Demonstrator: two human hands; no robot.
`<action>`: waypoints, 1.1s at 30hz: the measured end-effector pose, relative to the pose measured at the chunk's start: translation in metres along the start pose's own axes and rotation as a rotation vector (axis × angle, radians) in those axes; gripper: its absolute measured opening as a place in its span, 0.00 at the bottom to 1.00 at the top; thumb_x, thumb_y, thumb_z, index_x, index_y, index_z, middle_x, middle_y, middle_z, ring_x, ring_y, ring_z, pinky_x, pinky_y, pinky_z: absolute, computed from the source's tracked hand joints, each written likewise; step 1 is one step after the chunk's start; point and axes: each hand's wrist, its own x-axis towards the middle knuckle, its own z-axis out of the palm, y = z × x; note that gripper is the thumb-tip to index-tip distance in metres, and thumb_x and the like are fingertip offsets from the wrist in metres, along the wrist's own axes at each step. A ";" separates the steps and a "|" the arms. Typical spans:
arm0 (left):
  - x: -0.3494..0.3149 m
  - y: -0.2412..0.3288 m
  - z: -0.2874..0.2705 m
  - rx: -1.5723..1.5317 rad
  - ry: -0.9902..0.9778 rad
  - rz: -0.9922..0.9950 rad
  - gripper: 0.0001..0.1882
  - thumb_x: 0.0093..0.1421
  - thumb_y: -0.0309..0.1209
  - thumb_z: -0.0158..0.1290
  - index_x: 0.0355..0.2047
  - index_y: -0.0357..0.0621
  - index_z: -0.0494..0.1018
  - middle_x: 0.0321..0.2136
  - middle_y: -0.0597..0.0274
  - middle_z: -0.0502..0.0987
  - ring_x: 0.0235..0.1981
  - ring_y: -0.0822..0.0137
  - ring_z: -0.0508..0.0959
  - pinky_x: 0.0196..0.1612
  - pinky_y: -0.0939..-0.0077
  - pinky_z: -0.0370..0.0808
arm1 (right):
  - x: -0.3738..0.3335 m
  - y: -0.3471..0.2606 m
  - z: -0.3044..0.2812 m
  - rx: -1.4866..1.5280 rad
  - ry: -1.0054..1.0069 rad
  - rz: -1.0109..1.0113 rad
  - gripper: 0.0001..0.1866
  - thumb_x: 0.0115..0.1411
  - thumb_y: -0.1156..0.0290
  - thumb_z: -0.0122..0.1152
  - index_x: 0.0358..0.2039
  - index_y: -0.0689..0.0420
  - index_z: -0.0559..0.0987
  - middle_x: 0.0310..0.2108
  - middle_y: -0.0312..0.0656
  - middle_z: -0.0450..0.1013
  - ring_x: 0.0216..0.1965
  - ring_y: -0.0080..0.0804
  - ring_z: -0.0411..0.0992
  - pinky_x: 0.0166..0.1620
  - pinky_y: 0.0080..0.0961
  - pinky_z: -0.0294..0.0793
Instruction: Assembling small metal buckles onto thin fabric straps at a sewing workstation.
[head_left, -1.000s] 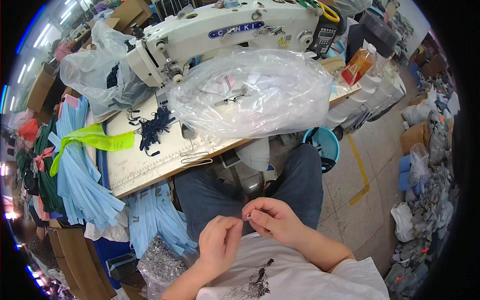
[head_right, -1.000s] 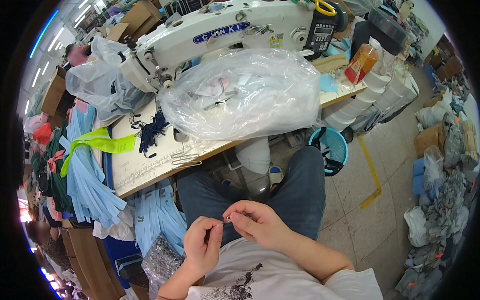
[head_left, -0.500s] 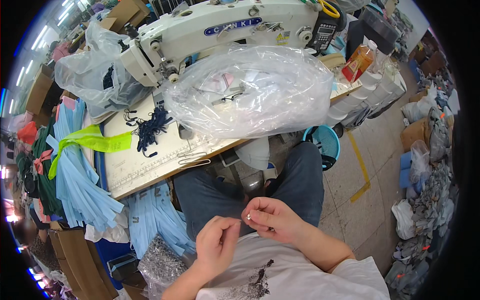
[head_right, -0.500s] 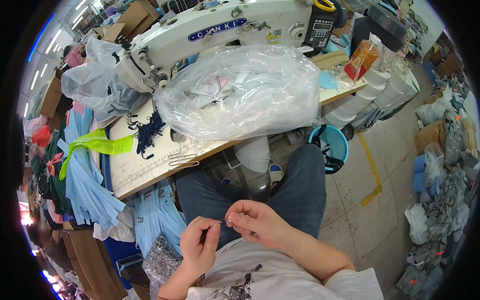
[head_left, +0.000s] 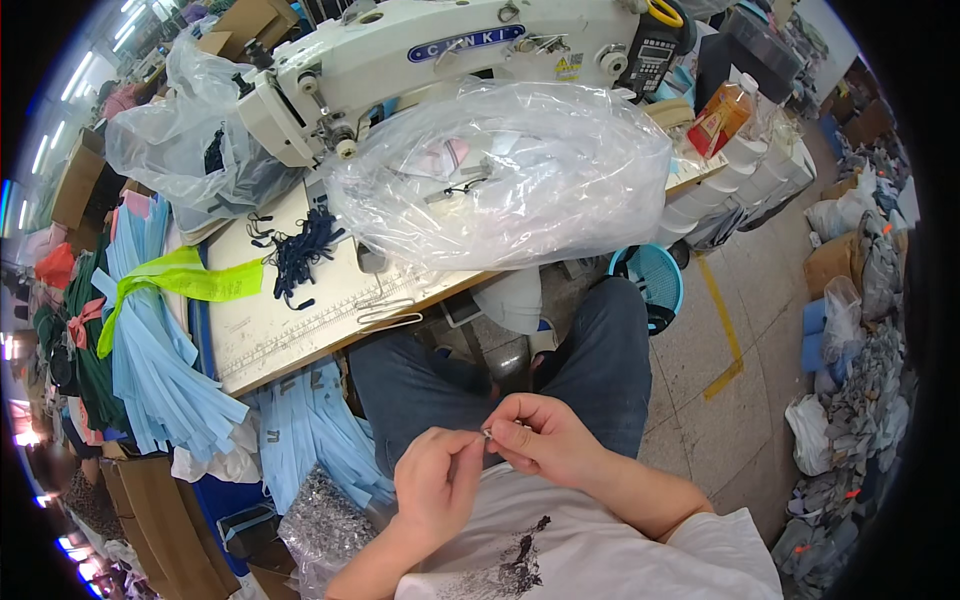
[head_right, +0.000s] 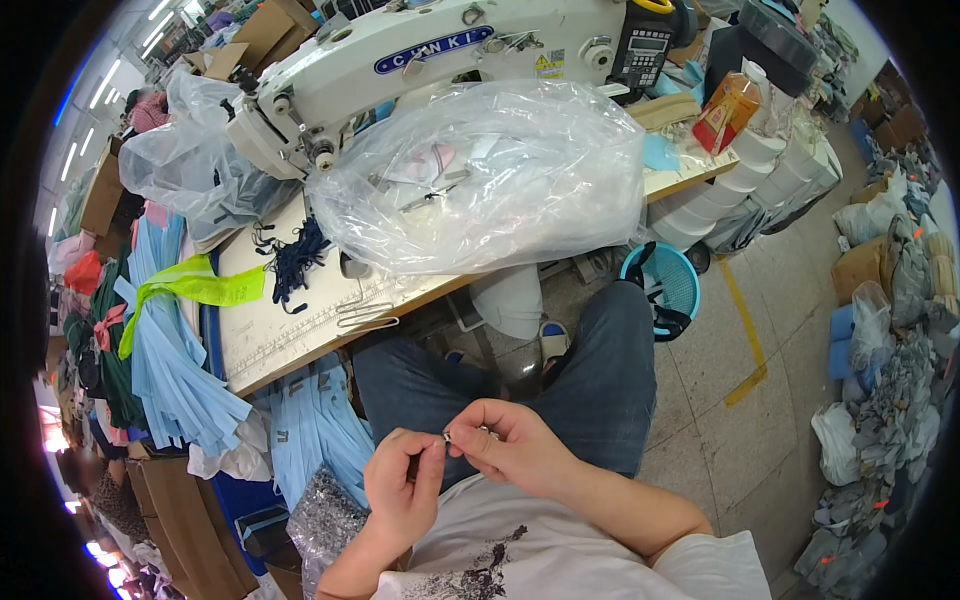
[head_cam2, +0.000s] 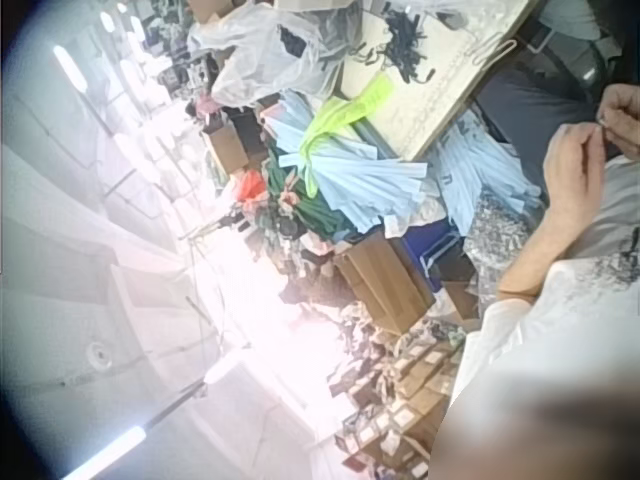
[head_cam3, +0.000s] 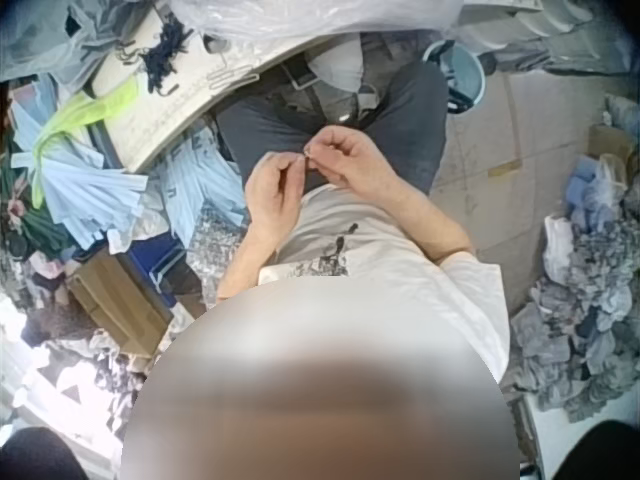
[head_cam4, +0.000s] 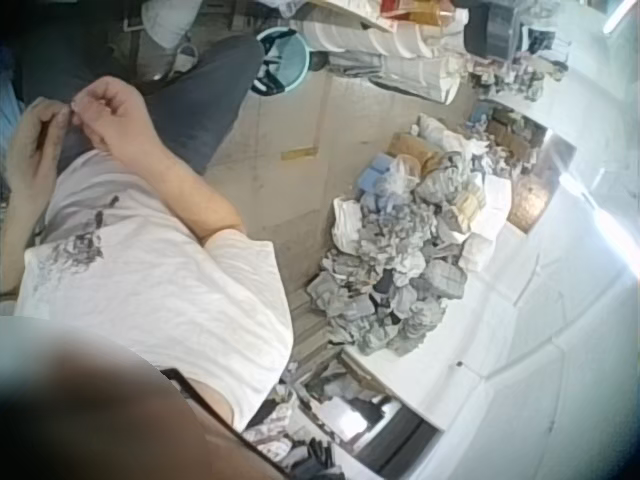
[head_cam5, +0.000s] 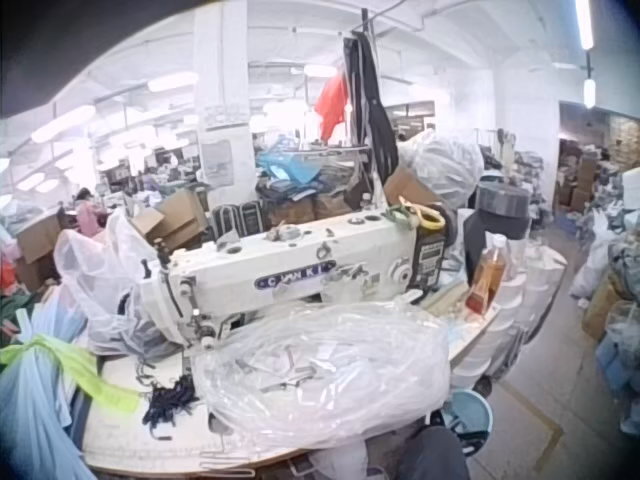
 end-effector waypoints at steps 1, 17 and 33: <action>0.000 0.000 0.000 0.024 -0.003 0.012 0.06 0.54 0.18 0.56 0.32 0.38 0.72 0.22 0.57 0.74 0.20 0.60 0.72 0.24 0.71 0.68 | 0.000 0.000 0.001 -0.011 0.011 -0.008 0.08 0.65 0.67 0.55 0.37 0.59 0.75 0.27 0.32 0.71 0.18 0.11 0.58 0.18 0.12 0.53; 0.001 -0.013 0.007 0.284 0.062 0.245 0.14 0.51 0.20 0.59 0.40 0.36 0.75 0.23 0.57 0.76 0.19 0.59 0.72 0.23 0.71 0.67 | 0.004 0.012 0.006 -0.560 0.224 -0.321 0.09 0.64 0.70 0.56 0.39 0.62 0.78 0.31 0.35 0.73 0.30 0.17 0.68 0.34 0.15 0.67; -0.004 -0.021 0.009 -0.214 0.052 -0.020 0.13 0.47 0.16 0.60 0.35 0.37 0.74 0.31 0.57 0.79 0.25 0.69 0.77 0.28 0.81 0.74 | 0.006 0.008 -0.003 -0.495 0.236 -0.303 0.06 0.67 0.70 0.50 0.37 0.58 0.73 0.22 0.27 0.64 0.22 0.11 0.59 0.23 0.10 0.58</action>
